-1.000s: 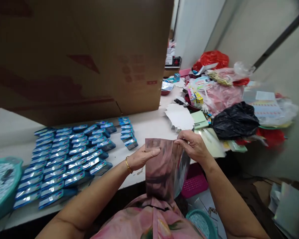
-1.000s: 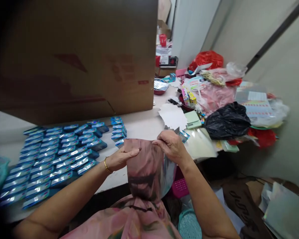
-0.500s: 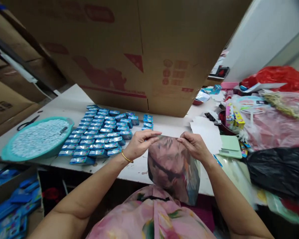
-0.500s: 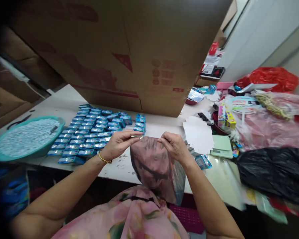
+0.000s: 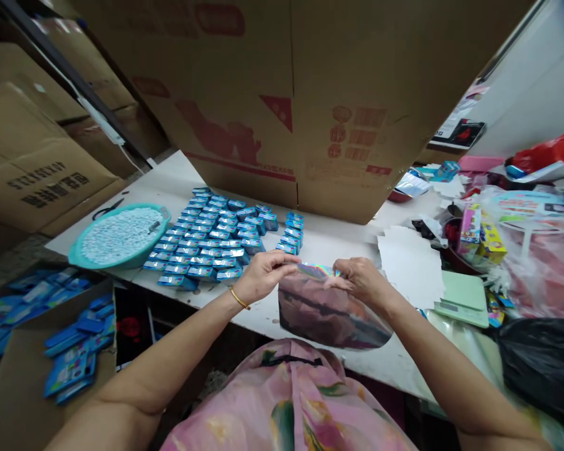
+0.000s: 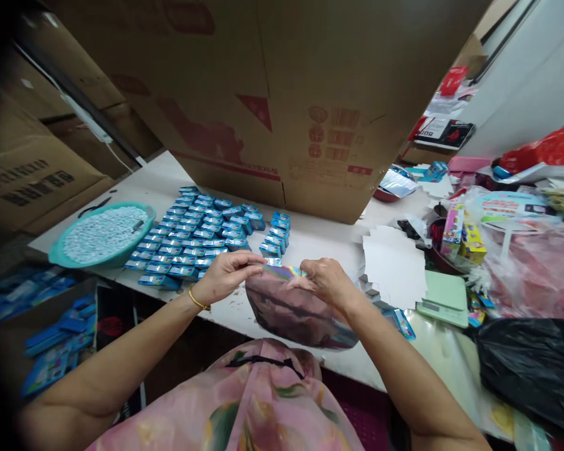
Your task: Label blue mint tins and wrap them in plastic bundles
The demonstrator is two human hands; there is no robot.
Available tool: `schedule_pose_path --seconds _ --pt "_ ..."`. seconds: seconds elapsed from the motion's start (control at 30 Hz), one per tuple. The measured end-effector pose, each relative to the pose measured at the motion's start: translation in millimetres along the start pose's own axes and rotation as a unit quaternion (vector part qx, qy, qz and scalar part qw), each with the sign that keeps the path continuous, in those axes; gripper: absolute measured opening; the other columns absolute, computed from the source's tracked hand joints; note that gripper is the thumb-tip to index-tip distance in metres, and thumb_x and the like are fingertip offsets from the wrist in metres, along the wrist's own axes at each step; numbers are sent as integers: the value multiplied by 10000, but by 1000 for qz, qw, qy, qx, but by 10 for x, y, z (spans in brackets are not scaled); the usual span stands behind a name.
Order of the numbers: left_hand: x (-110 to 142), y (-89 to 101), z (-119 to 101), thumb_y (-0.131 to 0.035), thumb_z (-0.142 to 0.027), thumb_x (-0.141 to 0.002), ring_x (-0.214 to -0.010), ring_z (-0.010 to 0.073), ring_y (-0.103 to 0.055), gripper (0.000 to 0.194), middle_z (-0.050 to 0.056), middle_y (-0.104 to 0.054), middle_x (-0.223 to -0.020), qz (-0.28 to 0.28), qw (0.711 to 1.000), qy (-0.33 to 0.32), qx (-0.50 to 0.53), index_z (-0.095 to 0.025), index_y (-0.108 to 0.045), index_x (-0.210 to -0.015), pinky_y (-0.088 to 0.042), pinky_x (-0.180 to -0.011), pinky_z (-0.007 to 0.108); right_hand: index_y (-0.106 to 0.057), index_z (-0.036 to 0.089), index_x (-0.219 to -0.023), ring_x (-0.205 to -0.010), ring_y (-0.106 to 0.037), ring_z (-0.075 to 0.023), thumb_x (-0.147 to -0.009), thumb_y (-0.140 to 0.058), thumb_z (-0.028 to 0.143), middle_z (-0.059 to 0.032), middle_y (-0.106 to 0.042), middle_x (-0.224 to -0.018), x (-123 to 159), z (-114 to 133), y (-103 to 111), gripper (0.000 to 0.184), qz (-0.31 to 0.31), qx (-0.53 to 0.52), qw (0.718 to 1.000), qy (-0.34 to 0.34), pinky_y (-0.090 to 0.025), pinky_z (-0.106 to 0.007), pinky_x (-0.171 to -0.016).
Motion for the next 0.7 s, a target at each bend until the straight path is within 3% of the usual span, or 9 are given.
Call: schedule_pose_path --seconds 0.17,0.33,0.53,0.7 --pt "-74 88 95 -552 -211 -738 -638 111 -568 142 29 -636 -696 20 999 -21 -31 -137 -665 -783 -437 -598 208 -530 169 -534 -424 -353 -84 -767 -278 662 0 -463 -429 -105 32 -48 601 -2 -58 998 -12 -198 -219 -468" --pt "-100 173 181 -490 -212 -797 -629 99 -552 167 24 -618 -667 23 988 -104 -116 -141 -636 -755 -417 -599 203 -518 171 -529 -448 -334 -78 -822 -255 593 9 -460 -462 -179 88 -108 578 15 -85 996 -23 -209 -218 -485" --pt "-94 234 239 -477 -289 -816 -821 145 -552 181 37 -652 -848 57 937 -231 -256 -186 -614 -873 -351 -772 301 -481 156 -479 -438 -225 -61 -801 -278 615 46 -358 -423 -301 159 -200 597 56 -160 985 -29 -199 -206 -460" --pt "-133 147 211 -452 -325 -829 -716 132 -532 224 19 -642 -728 69 909 -277 -304 -191 -592 -942 -304 -744 315 -460 148 -469 -442 -196 -56 -799 -285 613 60 -313 -413 -397 244 -212 596 73 -184 980 -15 -200 -190 -453"
Point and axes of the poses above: each hand's wrist, its own x-axis away from the middle knuckle, its own y-axis out of the back of the hand, z = x × y, the point moved 3 cm from there along -x, towards the middle knuckle
